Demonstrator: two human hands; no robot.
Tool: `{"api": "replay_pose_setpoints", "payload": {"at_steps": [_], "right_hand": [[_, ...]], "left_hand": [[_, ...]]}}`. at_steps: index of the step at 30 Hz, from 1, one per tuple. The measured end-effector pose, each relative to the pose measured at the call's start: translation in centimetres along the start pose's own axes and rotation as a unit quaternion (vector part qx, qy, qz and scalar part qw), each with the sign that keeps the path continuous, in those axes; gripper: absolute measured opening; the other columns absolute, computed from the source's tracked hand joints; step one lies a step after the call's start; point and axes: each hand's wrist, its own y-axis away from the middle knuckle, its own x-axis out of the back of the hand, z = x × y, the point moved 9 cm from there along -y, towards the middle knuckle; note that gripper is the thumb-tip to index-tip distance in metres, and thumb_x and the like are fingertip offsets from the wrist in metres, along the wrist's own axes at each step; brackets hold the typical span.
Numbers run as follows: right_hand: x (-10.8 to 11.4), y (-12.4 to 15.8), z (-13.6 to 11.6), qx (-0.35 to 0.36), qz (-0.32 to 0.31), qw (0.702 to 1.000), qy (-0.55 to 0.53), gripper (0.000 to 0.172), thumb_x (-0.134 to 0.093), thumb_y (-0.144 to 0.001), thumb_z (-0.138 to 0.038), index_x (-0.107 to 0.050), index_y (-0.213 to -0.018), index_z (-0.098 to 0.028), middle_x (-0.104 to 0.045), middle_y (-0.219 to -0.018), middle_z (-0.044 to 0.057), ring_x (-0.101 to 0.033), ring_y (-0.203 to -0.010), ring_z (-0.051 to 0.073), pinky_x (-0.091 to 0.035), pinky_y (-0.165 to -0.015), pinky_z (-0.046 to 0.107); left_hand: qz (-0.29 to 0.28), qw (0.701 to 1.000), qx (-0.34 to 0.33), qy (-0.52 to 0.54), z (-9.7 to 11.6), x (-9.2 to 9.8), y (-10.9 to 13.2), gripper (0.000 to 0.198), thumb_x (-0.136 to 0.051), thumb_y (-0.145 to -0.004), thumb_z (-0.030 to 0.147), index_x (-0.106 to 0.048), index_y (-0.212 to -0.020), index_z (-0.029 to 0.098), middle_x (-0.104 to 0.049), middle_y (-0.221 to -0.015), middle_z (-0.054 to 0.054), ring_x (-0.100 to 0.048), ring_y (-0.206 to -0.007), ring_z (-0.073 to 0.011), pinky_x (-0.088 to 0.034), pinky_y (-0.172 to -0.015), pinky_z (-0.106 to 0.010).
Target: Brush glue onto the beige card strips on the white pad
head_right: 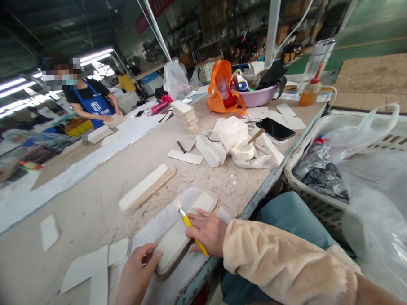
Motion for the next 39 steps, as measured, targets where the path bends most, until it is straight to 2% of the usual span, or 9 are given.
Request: {"api": "replay_pose_setpoints", "payload": {"at_steps": [6, 11, 14, 20, 26, 30, 34, 37, 39], "right_hand": [[2.7, 1.3, 5.5, -0.095, 0.027, 0.995, 0.034, 0.028, -0.059, -0.087, -0.044, -0.056, -0.098, -0.019, -0.064, -0.116, 0.016, -0.051, -0.125, 0.03, -0.036, -0.107, 0.054], [3.9, 2.3, 9.2, -0.21, 0.099, 0.973, 0.013, 0.02, -0.06, -0.086, -0.036, -0.049, -0.097, -0.023, -0.064, -0.113, 0.013, -0.062, -0.106, 0.028, -0.051, -0.091, 0.047], [3.7, 2.4, 9.7, -0.235, 0.105, 0.966, -0.014, 0.017, -0.058, -0.087, -0.033, -0.046, -0.097, -0.024, -0.065, -0.109, 0.011, -0.064, -0.102, 0.026, -0.054, -0.082, 0.041], [4.5, 2.4, 9.9, -0.268, 0.138, 0.952, -0.054, 0.024, -0.064, -0.08, -0.029, -0.044, -0.092, -0.025, -0.066, -0.11, 0.008, -0.064, -0.1, 0.026, -0.052, -0.083, 0.042], [6.1, 1.5, 8.3, -0.211, 0.214, 0.948, -0.105, 0.023, -0.062, -0.081, -0.021, -0.042, -0.091, -0.025, -0.066, -0.109, 0.004, -0.063, -0.099, 0.021, -0.049, -0.085, 0.038], [6.7, 1.1, 8.6, -0.232, 0.262, 0.911, -0.218, 0.029, -0.066, -0.08, -0.026, -0.041, -0.093, -0.025, -0.064, -0.102, 0.002, -0.062, -0.079, 0.016, -0.049, -0.072, 0.03], [7.3, 0.3, 9.4, -0.241, 0.312, 0.828, -0.397, 0.04, -0.074, -0.074, -0.029, -0.039, -0.093, -0.026, -0.062, -0.101, -0.001, -0.056, -0.067, 0.01, -0.047, -0.062, 0.024], [8.1, -0.5, 9.7, -0.225, 0.341, 0.769, -0.491, 0.046, -0.078, -0.069, -0.028, -0.038, -0.091, -0.027, -0.061, -0.091, -0.004, -0.057, -0.071, 0.011, -0.047, -0.063, 0.023], [8.7, -0.8, 9.9, -0.227, 0.355, 0.751, -0.509, 0.048, -0.08, -0.067, -0.027, -0.038, -0.089, -0.026, -0.06, -0.087, -0.004, -0.058, -0.071, 0.011, -0.047, -0.063, 0.023]], "left_hand": [[0.004, 1.0, 0.004, -0.018, 0.0, -0.2, 0.1, 0.038, -0.054, -0.074, 0.048, -0.067, -0.092, 0.017, -0.066, -0.082, -0.006, -0.062, -0.074, -0.0229, -0.05, -0.074, -0.038], [0.003, 0.998, 0.056, -0.019, -0.6, -0.3, 0.4, 0.041, -0.054, -0.074, 0.049, -0.064, -0.097, 0.017, -0.067, -0.081, -0.006, -0.064, -0.074, -0.0234, -0.049, -0.072, -0.037], [0.009, 0.996, 0.082, -0.019, -0.8, -0.1, 0.8, 0.043, -0.055, -0.073, 0.051, -0.063, -0.097, 0.017, -0.068, -0.084, -0.007, -0.065, -0.077, -0.0245, -0.049, -0.074, -0.037], [0.025, 0.997, 0.073, -0.029, -0.2, 0.3, 1.1, 0.042, -0.054, -0.073, 0.051, -0.065, -0.093, 0.015, -0.067, -0.088, -0.009, -0.064, -0.08, -0.0255, -0.048, -0.079, -0.039], [0.036, 0.999, 0.027, -0.029, 0.3, 0.1, 1.0, 0.037, -0.052, -0.076, 0.047, -0.064, -0.092, 0.015, -0.064, -0.09, -0.01, -0.062, -0.085, -0.0256, -0.049, -0.081, -0.042], [0.058, 0.998, 0.0, 0.004, 0.3, 0.4, 1.1, 0.046, -0.057, -0.076, 0.043, -0.059, -0.11, 0.012, -0.063, -0.111, -0.015, -0.059, -0.105, -0.0284, -0.048, -0.089, -0.045], [0.026, 0.995, -0.026, 0.089, 2.5, 0.7, 0.8, 0.053, -0.059, -0.078, 0.043, -0.055, -0.124, 0.016, -0.059, -0.128, -0.013, -0.055, -0.118, -0.0265, -0.045, -0.096, -0.042], [-0.052, 0.99, -0.05, 0.117, 5.5, 0.2, 0.4, 0.039, -0.059, -0.081, 0.041, -0.064, -0.112, 0.018, -0.069, -0.108, -0.007, -0.061, -0.099, -0.0227, -0.047, -0.085, -0.034], [-0.101, 0.983, -0.051, 0.143, 6.8, -0.7, 0.4, 0.029, -0.059, -0.082, 0.039, -0.07, -0.097, 0.017, -0.07, -0.084, -0.002, -0.06, -0.078, -0.0183, -0.046, -0.07, -0.029]]}}
